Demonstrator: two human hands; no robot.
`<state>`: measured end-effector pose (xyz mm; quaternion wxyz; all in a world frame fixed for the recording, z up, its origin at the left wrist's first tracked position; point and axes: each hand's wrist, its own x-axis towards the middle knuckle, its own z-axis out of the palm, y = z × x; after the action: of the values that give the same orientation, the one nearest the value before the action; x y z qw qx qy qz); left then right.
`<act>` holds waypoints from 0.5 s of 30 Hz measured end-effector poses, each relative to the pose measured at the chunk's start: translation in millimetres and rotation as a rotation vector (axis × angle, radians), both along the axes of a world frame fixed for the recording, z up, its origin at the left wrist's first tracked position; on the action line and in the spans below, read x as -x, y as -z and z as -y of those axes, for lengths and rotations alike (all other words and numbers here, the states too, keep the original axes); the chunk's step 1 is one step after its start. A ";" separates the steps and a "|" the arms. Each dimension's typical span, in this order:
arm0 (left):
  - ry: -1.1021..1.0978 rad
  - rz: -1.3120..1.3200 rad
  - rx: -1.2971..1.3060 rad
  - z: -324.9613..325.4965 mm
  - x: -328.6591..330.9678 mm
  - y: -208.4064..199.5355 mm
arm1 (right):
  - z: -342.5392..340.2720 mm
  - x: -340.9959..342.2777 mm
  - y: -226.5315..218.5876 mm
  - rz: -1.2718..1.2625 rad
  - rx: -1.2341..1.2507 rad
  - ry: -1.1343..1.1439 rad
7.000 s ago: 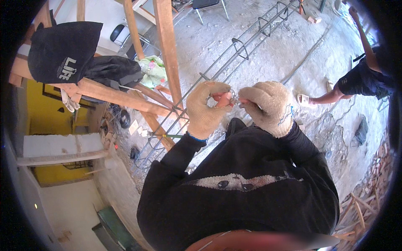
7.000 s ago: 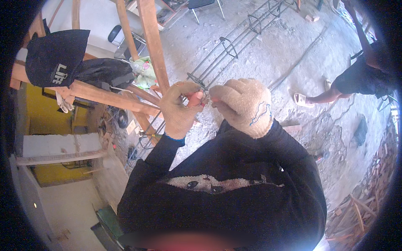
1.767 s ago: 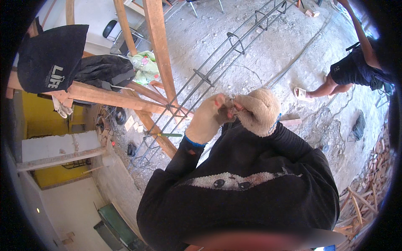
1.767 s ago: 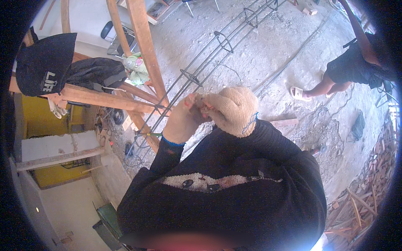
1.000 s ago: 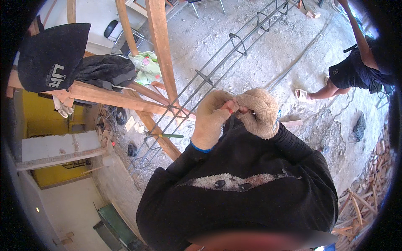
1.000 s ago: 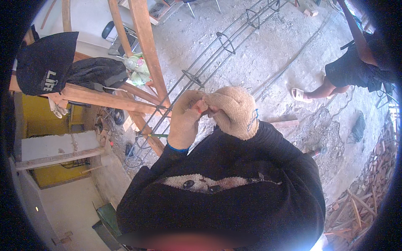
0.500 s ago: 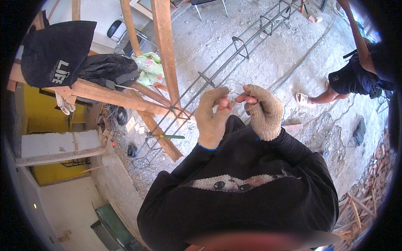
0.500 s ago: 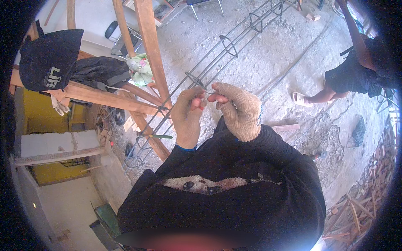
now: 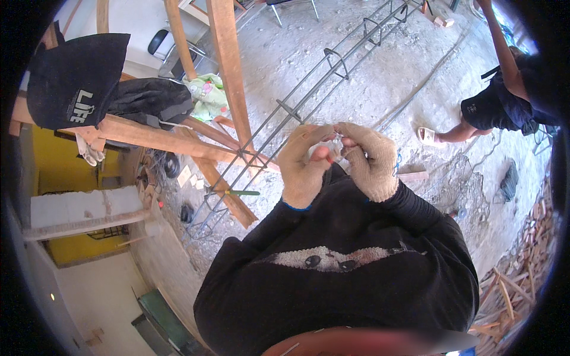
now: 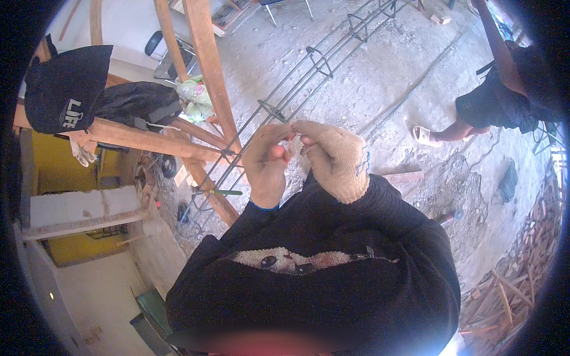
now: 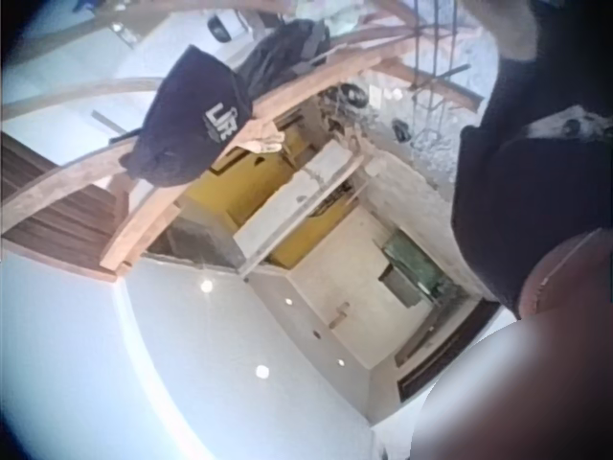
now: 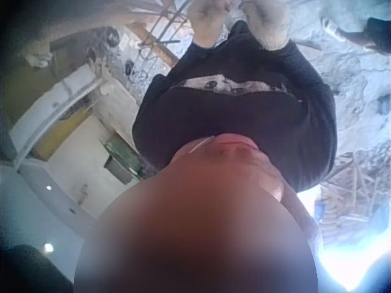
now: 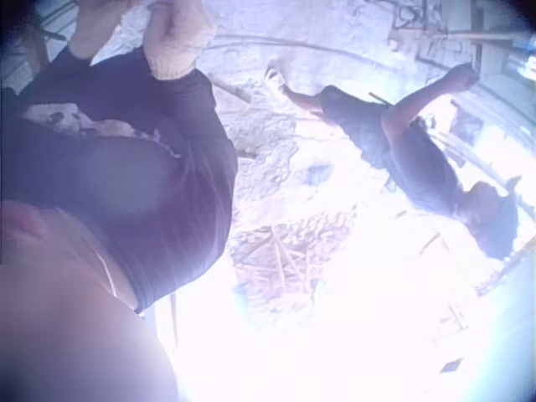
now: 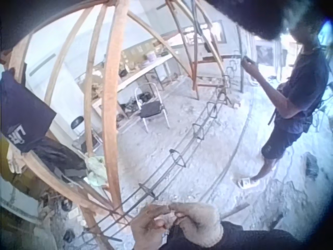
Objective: The person assembles a rebar cage by tying metal rods together with wire using pliers. They repeatedly wrap wire around intersections and twist it to secure the structure.
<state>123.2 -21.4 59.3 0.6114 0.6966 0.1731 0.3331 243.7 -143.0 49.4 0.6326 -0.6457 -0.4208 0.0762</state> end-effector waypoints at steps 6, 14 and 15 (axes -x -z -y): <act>-0.086 -0.108 -0.489 -8.4 -7.7 10.2 | 2.6 0.9 0.8 -0.418 -0.001 -0.070; 0.257 0.227 -0.434 -45.6 -18.7 -3.9 | 11.7 -6.2 -9.4 -0.943 -0.015 -0.559; 0.316 0.261 -0.431 -49.9 -17.0 -10.3 | 12.5 -8.5 -11.2 -1.015 0.008 -0.610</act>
<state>140.3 28.5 69.6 0.5110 0.7799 -0.0921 0.3495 252.2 -155.5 60.5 0.7017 -0.3808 -0.2320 0.5557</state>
